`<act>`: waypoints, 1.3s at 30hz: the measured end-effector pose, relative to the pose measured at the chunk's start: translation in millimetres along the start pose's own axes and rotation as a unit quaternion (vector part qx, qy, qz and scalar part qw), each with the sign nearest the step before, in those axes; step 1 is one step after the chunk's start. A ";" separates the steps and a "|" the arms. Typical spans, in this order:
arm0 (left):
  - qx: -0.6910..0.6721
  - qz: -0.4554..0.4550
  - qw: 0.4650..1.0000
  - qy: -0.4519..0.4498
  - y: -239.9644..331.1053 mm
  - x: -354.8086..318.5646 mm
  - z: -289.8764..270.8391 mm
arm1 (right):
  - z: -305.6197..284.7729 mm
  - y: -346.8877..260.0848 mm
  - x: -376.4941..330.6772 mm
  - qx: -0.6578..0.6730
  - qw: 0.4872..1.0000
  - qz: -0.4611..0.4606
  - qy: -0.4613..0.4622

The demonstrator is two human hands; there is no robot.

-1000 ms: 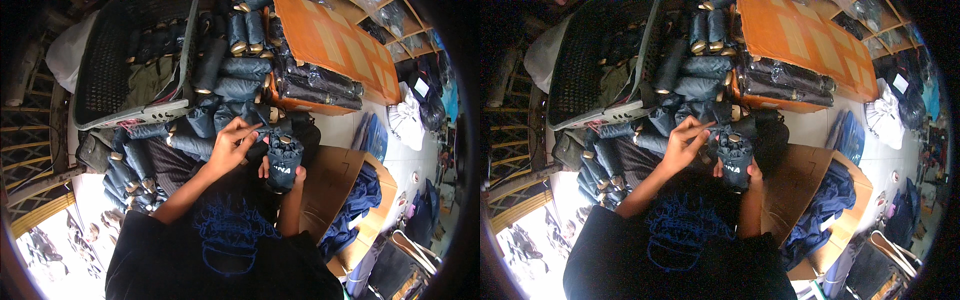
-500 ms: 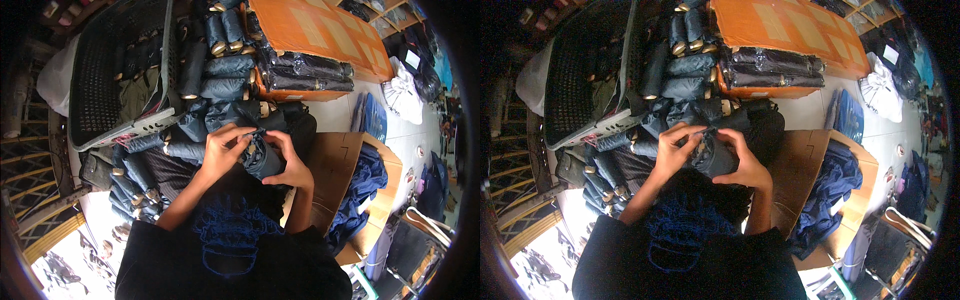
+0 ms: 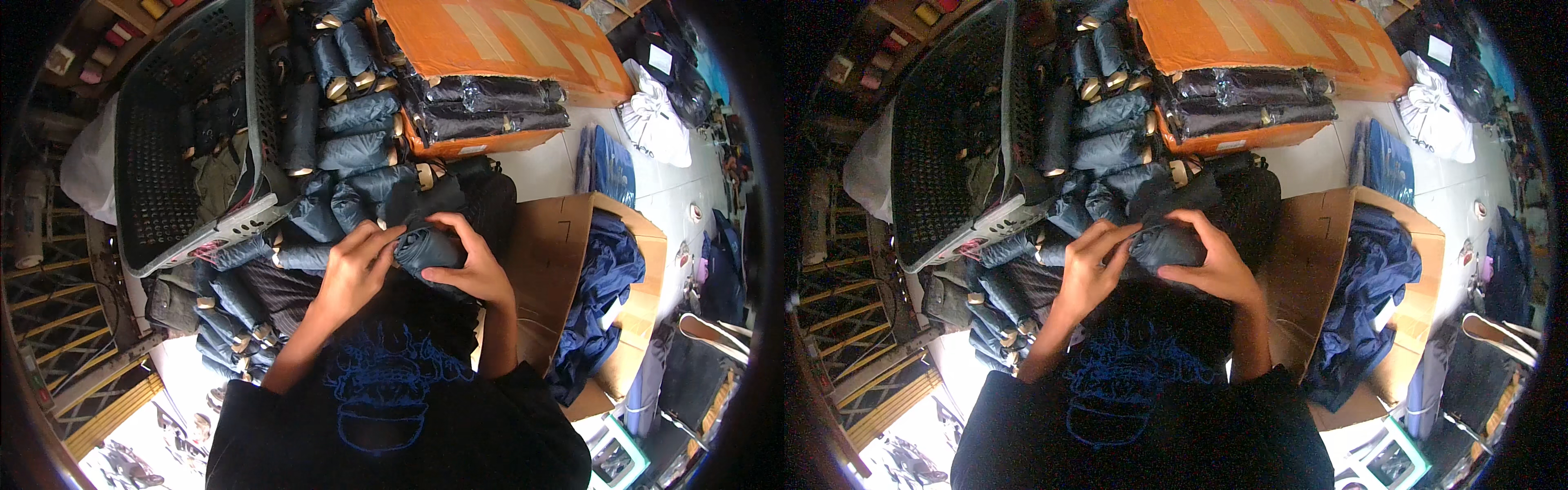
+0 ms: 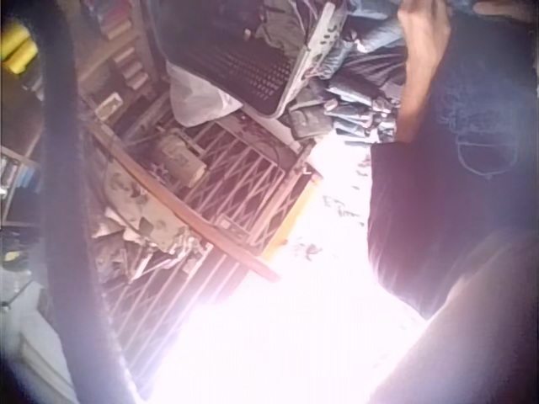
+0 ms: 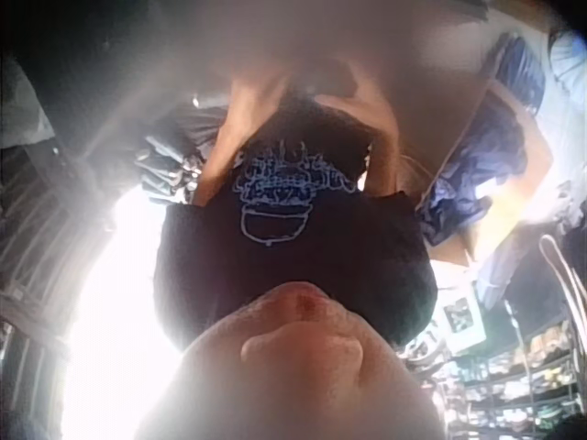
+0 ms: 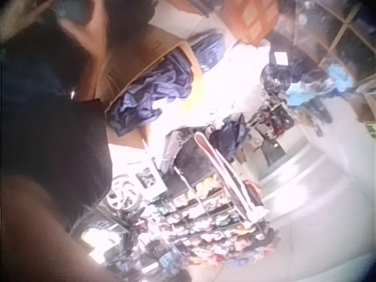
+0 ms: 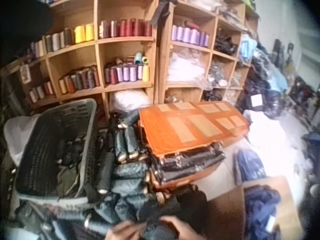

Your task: The person repeatedly picks up dark fabric bundles from a plastic basket, folds them, and places them into a cardboard box. The person handles the items one at a time, folding each bundle before placing it into the box.

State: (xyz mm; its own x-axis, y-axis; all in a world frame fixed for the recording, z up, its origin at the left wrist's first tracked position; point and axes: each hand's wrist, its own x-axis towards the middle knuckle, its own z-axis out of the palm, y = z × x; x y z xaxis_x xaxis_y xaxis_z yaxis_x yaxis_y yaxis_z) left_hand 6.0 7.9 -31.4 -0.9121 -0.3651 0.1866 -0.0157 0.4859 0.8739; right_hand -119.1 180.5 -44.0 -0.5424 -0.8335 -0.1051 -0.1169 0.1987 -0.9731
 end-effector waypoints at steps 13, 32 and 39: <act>0.070 0.165 0.981 0.072 7.3 -25.6 17.6 | 34.9 -6.0 7.4 -0.188 0.952 -0.042 0.239; -0.064 0.104 0.991 0.059 -36.5 23.0 -13.2 | 11.0 -3.9 -0.2 0.003 0.995 -0.094 0.036; -0.097 0.065 0.990 0.083 -33.6 -0.3 1.7 | 19.1 -8.1 2.1 0.080 0.992 -0.018 0.096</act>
State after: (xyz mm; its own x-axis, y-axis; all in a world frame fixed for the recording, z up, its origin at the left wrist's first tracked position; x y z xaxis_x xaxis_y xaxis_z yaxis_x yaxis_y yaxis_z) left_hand 6.1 -7.0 -61.6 -0.8212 -0.4426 0.3602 0.1911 0.3813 0.9045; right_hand -103.4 167.3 -40.3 -0.6909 -0.7216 -0.0429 -0.0147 0.0733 -0.9972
